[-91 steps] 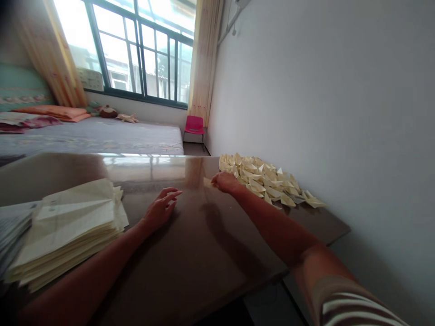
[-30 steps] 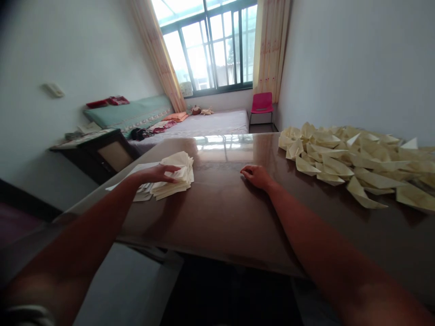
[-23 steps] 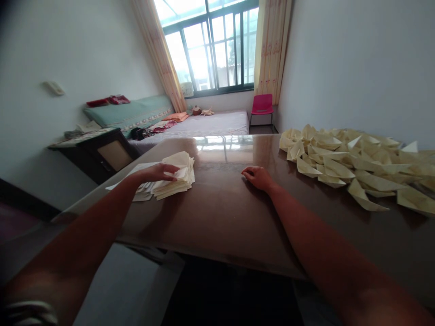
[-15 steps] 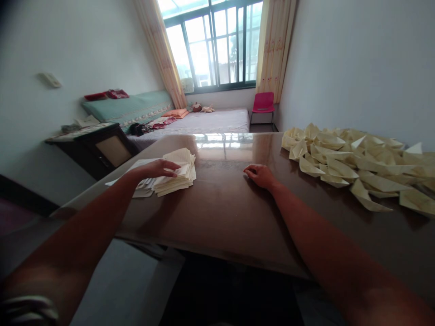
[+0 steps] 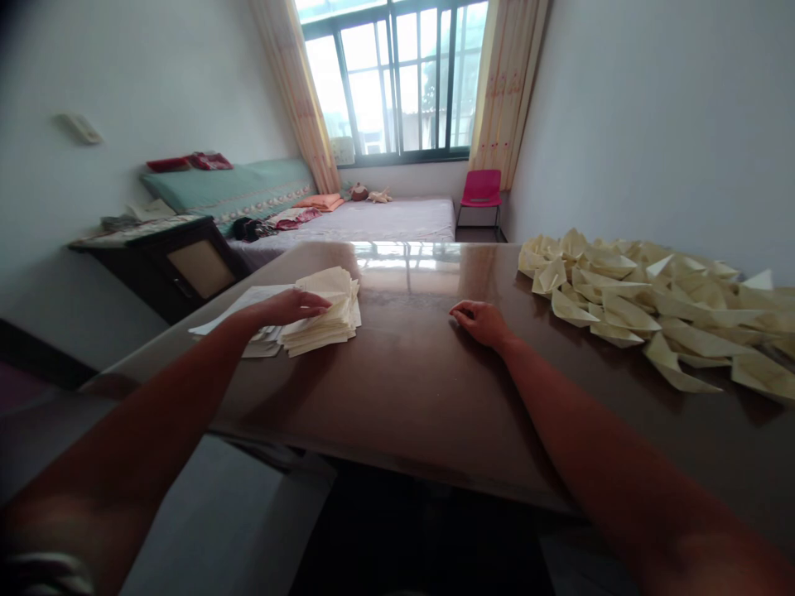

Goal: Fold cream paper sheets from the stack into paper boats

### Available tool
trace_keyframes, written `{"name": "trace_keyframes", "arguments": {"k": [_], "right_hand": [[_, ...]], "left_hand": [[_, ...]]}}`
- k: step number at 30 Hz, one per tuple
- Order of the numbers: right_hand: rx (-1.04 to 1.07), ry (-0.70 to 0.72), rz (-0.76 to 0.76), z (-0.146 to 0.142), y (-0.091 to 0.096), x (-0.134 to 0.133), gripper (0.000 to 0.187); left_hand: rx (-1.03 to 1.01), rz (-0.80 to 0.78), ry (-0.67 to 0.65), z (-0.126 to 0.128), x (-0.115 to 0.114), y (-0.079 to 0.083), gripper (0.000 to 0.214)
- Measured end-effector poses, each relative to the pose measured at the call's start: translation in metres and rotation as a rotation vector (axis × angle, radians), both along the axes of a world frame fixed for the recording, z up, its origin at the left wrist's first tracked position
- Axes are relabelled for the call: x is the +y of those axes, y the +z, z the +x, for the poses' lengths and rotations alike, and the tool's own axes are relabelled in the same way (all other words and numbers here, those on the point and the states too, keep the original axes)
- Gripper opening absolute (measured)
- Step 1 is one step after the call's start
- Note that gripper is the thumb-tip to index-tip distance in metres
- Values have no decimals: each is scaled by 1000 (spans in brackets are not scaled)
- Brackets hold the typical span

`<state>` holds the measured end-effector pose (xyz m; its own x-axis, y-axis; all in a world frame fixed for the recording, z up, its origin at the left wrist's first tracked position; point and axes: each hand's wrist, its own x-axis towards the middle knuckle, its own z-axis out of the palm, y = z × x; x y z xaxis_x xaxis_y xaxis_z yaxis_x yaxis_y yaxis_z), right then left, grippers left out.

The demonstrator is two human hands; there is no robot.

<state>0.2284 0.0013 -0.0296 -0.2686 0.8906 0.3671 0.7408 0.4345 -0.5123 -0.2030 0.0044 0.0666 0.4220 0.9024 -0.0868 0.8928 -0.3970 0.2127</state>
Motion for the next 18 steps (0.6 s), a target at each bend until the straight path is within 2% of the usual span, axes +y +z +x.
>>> {"name": "trace_keyframes", "arguments": {"k": [4, 7, 11, 12, 13, 14, 15, 16, 17, 18], "right_hand": [[-4, -7, -10, 0, -2, -1, 29], [-23, -31, -54, 1, -2, 4, 30], [-96, 25, -187, -1, 16, 15, 28], [-111, 43, -214, -2, 24, 17, 36], [-126, 84, -238, -3, 32, 17, 54], [-162, 187, -235, -5, 40, 15, 76], [-182, 291, -173, -6, 46, 11, 93], [-197, 379, -87, -7, 50, 5, 101], [-210, 432, -10, -7, 52, -2, 99], [-218, 448, 38, -7, 51, -10, 88]], "left_hand": [[33, 113, 47, 1, -5, -4, 36], [29, 239, 98, 18, -14, -6, 37], [19, 328, 62, 73, -31, -8, 42], [52, 348, 14, 92, -37, -9, 41], [79, 358, -46, 110, -43, -12, 40], [94, 354, -105, 129, -50, -15, 39], [94, 347, -156, 146, -57, -19, 37], [84, 338, -221, 162, -63, -23, 34], [62, 330, -286, 175, -67, -26, 30], [35, 316, -329, 185, -70, -30, 29]]}}
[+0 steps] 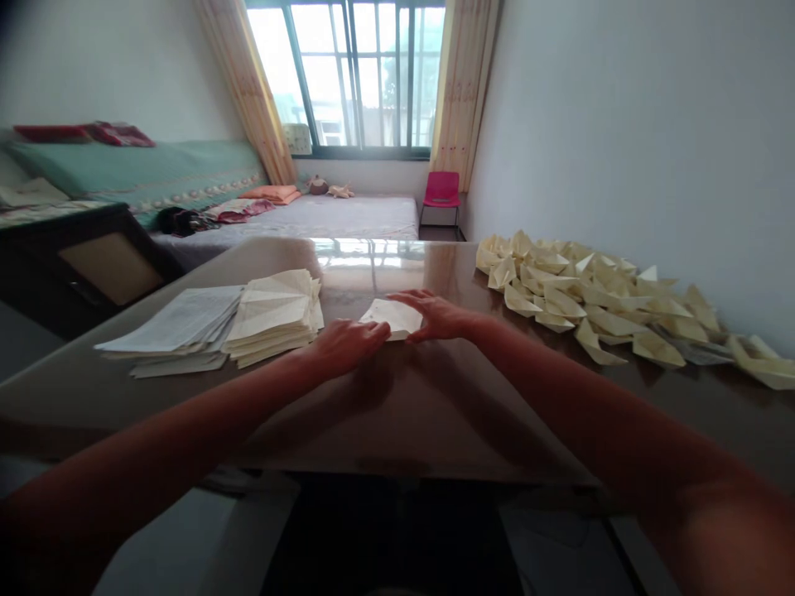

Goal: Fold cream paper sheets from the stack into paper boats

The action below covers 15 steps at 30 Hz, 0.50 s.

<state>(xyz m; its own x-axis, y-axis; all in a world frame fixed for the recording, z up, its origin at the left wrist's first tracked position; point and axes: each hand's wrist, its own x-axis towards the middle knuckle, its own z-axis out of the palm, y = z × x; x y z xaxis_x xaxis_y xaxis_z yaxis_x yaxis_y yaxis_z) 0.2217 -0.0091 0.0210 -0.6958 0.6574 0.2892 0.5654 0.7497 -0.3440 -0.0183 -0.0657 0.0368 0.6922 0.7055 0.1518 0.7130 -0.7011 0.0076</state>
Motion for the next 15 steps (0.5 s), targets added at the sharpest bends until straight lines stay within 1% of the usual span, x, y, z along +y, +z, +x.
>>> {"name": "trace_keyframes", "arguments": {"k": [2, 3, 5, 6, 8, 10, 11, 13, 15], "right_hand": [[-36, 49, -1, 5, -8, -18, 46], [-40, 67, -28, 9, -14, -27, 32], [6, 47, -67, 17, -25, -41, 31], [38, 28, -84, 21, -28, -46, 32], [94, -16, -124, 26, -31, -50, 31], [116, -73, -199, 28, -29, -45, 29], [118, -112, -258, 29, -26, -41, 31], [137, -201, -416, 27, -22, -28, 39], [195, -288, -576, 25, -19, -14, 42]], "left_hand": [[-74, -74, -58, 11, 3, -5, 31], [-132, -141, -81, 12, 9, -6, 35], [-303, -328, -100, 8, 27, -8, 46], [-399, -469, -96, 4, 39, -10, 51], [-512, -756, -84, -4, 60, -14, 56], [-542, -843, -69, -11, 75, -19, 65], [-570, -875, -41, -13, 79, -22, 69], [-679, -949, 47, -14, 82, -26, 74], [-837, -1039, 140, -14, 81, -30, 79]]}}
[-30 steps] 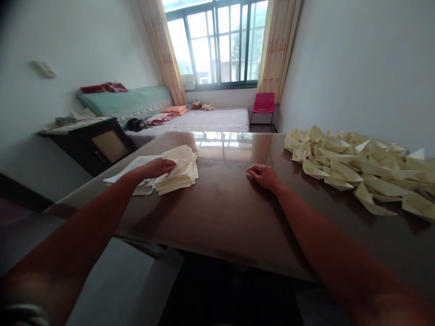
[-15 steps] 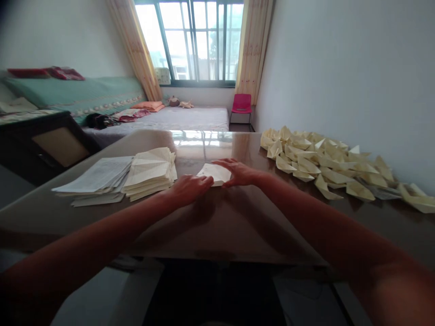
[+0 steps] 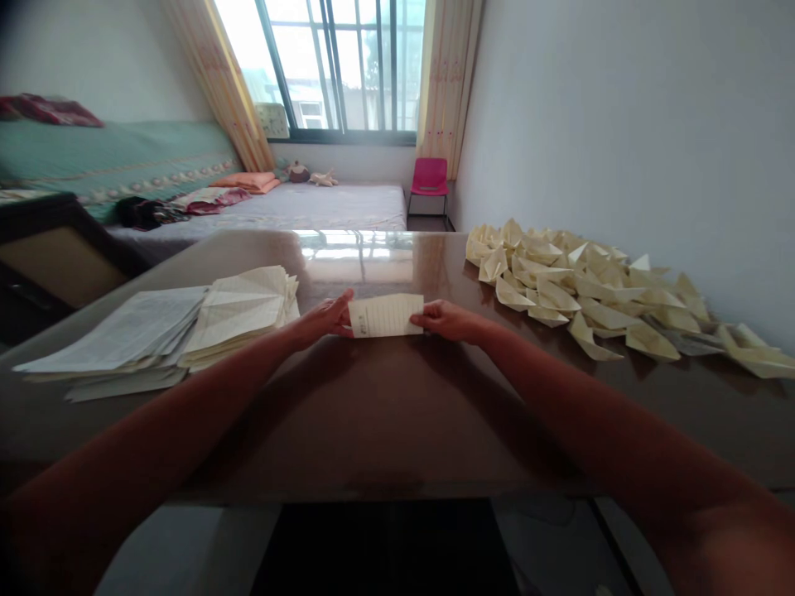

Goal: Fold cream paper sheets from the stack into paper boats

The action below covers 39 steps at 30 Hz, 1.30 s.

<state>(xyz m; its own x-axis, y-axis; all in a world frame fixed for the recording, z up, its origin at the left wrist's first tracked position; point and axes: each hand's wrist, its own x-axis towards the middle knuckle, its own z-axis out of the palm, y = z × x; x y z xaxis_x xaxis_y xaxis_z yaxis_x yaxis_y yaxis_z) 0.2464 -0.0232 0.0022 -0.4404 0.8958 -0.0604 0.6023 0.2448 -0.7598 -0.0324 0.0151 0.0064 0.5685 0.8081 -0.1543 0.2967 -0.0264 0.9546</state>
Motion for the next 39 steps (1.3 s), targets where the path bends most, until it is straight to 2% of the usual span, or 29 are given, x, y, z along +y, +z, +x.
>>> {"name": "trace_keyframes", "arguments": {"k": [2, 5, 8, 10, 11, 13, 15, 16, 20, 27, 34, 37, 39], "right_hand": [[53, -84, -92, -3, 1, 12, 39], [6, -143, -97, -9, 0, 24, 33], [-154, -161, 41, -16, -3, 29, 25], [-251, -221, 167, -19, -6, 29, 19], [-280, -260, 223, -21, -7, 28, 24], [-300, -314, 305, -24, -11, 24, 45], [-293, -312, 364, -25, -15, 19, 56], [-291, -296, 391, -26, -16, 17, 52], [-332, -262, 460, -28, -16, 11, 22], [-435, -310, 445, -33, -13, 9, 20], [-577, -295, 385, -39, -2, 3, 23], [-602, -271, 372, -38, 0, 4, 24], [-603, -251, 356, -36, 0, 5, 25]], "left_hand": [[-85, -46, 101, 1, -2, -5, 79], [-22, 117, 173, 2, -4, -12, 78], [147, 393, 192, 5, -4, -16, 84], [255, 515, 200, 7, -4, -16, 69], [311, 551, 197, 9, -4, -16, 57], [411, 599, 188, 12, -4, -15, 40], [475, 631, 195, 14, -5, -15, 36], [496, 642, 202, 15, -6, -16, 36], [588, 675, 187, 14, -9, -17, 37], [831, 768, 131, 14, -13, -14, 38], [950, 874, 79, 13, -21, -8, 36], [903, 968, 61, 12, -19, -8, 32], [771, 1081, -18, 11, -16, -9, 31]]}}
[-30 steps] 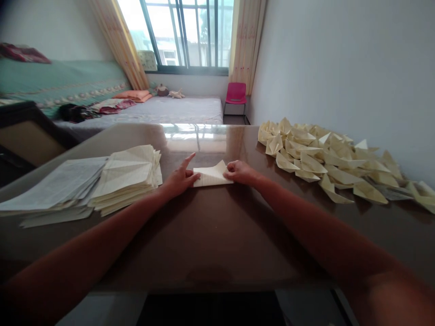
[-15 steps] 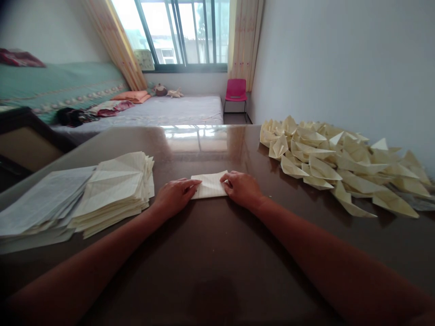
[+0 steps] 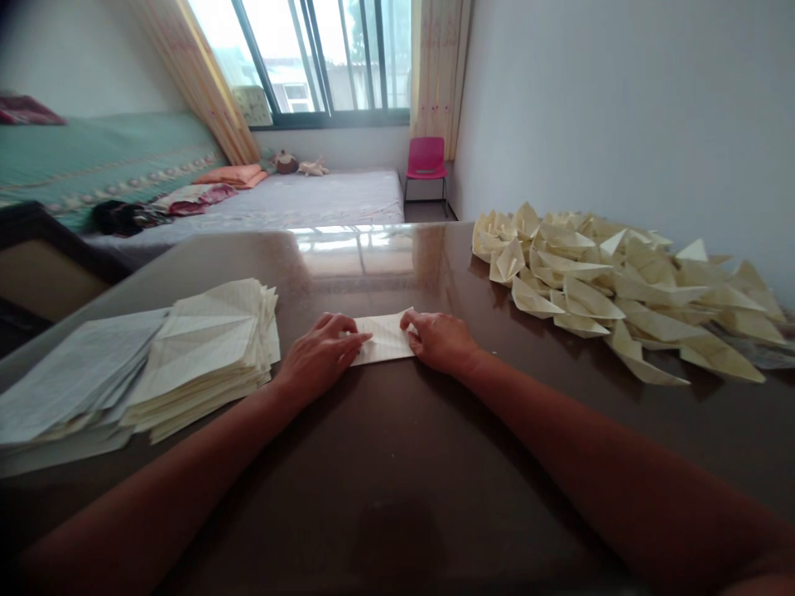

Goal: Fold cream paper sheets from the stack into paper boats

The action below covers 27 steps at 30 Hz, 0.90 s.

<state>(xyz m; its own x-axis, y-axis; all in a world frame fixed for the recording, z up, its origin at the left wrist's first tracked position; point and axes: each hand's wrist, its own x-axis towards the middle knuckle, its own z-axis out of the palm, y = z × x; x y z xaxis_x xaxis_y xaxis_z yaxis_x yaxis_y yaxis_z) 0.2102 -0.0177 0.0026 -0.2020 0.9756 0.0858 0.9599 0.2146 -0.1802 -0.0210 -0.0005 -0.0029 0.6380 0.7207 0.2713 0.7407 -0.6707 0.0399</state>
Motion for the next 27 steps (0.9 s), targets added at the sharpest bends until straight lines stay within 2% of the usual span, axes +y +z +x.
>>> {"name": "trace_keyframes", "arguments": {"k": [3, 5, 10, 14, 17, 19, 21, 24, 27], "right_hand": [[-8, 8, -12, 1, 0, 1, 25], [-10, 12, 0, 1, -2, 1, 26], [-16, 21, 24, 2, -5, -1, 24], [-68, 69, 121, 3, 5, -5, 22], [-128, 230, 224, -2, 17, -14, 20], [-185, 391, 176, -11, 20, -25, 21], [-264, 461, 121, -20, 19, -37, 22], [-362, 413, 118, -29, 15, -52, 28], [-423, 364, 62, -31, 19, -61, 30]], "left_hand": [[-30, -21, -291, -1, 4, -1, 40], [20, -54, -375, -2, 3, 1, 44], [186, 5, -345, -4, -7, 10, 51], [271, 65, -311, -1, -15, 11, 46], [286, 81, -286, 2, -18, 10, 44], [286, 75, -278, 3, -20, 10, 44], [285, 65, -277, 4, -21, 10, 44], [294, 64, -277, 4, -24, 11, 44], [321, 64, -274, 2, -26, 12, 44]]}}
